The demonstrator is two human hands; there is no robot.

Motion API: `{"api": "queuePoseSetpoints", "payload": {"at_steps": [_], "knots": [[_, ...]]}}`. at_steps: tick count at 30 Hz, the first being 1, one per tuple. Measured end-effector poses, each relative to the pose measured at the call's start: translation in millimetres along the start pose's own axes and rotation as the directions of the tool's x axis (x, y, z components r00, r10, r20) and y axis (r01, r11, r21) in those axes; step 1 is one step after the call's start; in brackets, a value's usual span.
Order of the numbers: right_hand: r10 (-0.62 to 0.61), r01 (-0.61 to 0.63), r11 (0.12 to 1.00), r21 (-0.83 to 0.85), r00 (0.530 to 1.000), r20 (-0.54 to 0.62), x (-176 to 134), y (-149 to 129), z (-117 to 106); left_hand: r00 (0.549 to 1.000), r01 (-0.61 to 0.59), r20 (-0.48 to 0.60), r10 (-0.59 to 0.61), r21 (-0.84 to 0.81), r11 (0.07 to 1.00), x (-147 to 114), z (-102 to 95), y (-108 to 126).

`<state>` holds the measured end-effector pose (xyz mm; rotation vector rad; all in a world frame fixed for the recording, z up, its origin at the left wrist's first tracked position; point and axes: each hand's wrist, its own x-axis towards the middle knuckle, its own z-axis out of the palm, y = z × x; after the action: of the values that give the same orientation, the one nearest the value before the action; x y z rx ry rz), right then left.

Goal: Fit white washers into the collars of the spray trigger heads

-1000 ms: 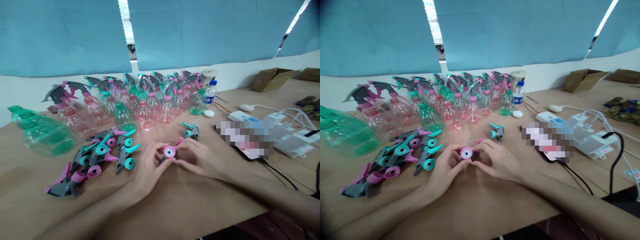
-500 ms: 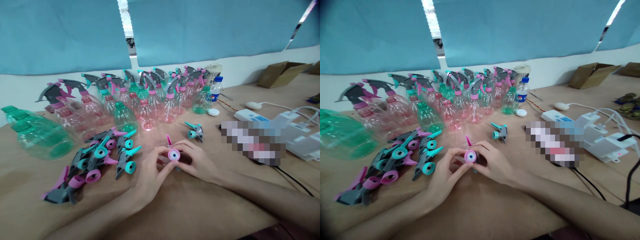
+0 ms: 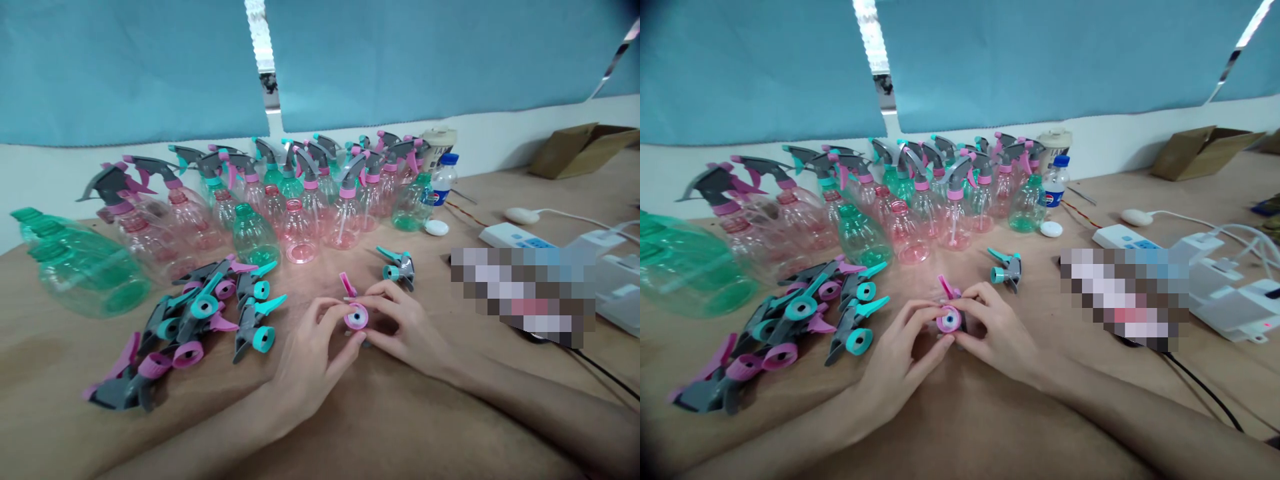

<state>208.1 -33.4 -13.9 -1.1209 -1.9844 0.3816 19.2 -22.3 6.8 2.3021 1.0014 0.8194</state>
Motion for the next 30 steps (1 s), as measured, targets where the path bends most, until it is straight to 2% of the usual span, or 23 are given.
{"api": "queuePoseSetpoints", "payload": {"at_steps": [5, 10, 15, 22, 30], "knots": [[-0.004, 0.002, 0.999, 0.039, 1.000, 0.031, -2.2, 1.3, -1.2, 0.999, -0.038, -0.005, 0.038, 0.089, 0.995, -2.8, 2.6, 0.4], [-0.009, 0.007, 0.999, 0.050, 1.000, 0.030, -3.4, 1.8, -1.6, 0.991, -0.116, -0.037, 0.126, 0.197, 0.974, -6.2, 4.7, -3.3], [-0.024, 0.023, 0.999, 0.047, 1.000, 0.016, -1.9, 2.2, -2.4, 0.974, -0.210, -0.019, 0.226, 0.296, 0.932, -3.0, 2.4, -6.8], [0.000, -0.004, 0.997, 0.076, 0.998, 0.056, -0.5, 0.9, -3.3, 0.982, -0.186, -0.021, 0.189, 0.097, 0.978, 0.7, -0.8, -6.0], [0.005, -0.010, 0.996, 0.089, 0.998, 0.057, 0.7, 1.7, -2.7, 0.990, -0.140, 0.003, 0.140, 0.004, 0.990, 2.3, -1.8, -7.3]]}}
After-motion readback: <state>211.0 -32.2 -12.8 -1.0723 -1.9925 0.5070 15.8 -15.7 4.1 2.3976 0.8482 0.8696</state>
